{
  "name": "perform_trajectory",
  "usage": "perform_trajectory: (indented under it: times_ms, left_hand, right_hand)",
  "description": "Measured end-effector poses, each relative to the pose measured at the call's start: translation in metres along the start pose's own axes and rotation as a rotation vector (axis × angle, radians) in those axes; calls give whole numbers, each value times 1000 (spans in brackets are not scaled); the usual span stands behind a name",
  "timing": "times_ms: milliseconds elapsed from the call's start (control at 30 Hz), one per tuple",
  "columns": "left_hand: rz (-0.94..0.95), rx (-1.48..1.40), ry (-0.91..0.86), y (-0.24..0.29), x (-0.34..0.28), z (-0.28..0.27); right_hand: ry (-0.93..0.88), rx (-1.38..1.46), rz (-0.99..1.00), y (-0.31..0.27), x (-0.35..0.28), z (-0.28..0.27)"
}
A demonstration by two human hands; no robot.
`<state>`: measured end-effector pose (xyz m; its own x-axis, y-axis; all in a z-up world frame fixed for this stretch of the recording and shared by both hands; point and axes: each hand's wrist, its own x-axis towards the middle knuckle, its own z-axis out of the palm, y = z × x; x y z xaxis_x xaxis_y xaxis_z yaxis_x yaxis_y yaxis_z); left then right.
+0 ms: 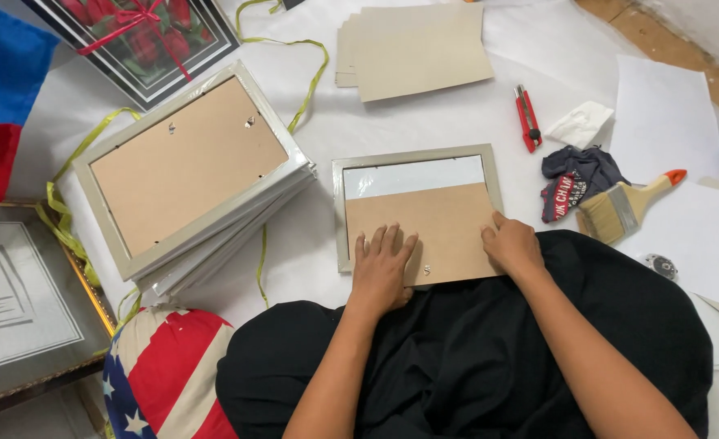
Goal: Clean the glass and assemble the picture frame with backing
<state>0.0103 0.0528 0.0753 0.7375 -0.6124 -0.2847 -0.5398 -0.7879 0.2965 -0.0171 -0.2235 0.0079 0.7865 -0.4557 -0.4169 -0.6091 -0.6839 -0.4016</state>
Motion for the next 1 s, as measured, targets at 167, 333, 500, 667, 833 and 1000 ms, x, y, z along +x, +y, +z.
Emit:
perform_trajectory:
  times_ms: [167, 333, 500, 667, 833, 1000]
  left_hand:
    - [2, 60, -44, -6, 12, 9]
    - [-12, 101, -52, -11, 21, 6]
    - [-28, 95, -17, -10, 26, 2]
    - [-39, 95, -7, -11, 33, 1]
    - [-45, 84, 31, -12, 41, 3]
    - [-43, 80, 48, -15, 46, 8]
  right_hand:
    - [30, 87, -36, -3, 2, 3]
    - [70, 45, -47, -24, -14, -7]
    - [14, -7, -35, -33, -31, -19]
    - [-165, -75, -5, -53, -53, -40]
    - [-190, -223, -64, -41, -48, -27]
    - [-157, -248, -75, -40, -44, -23]
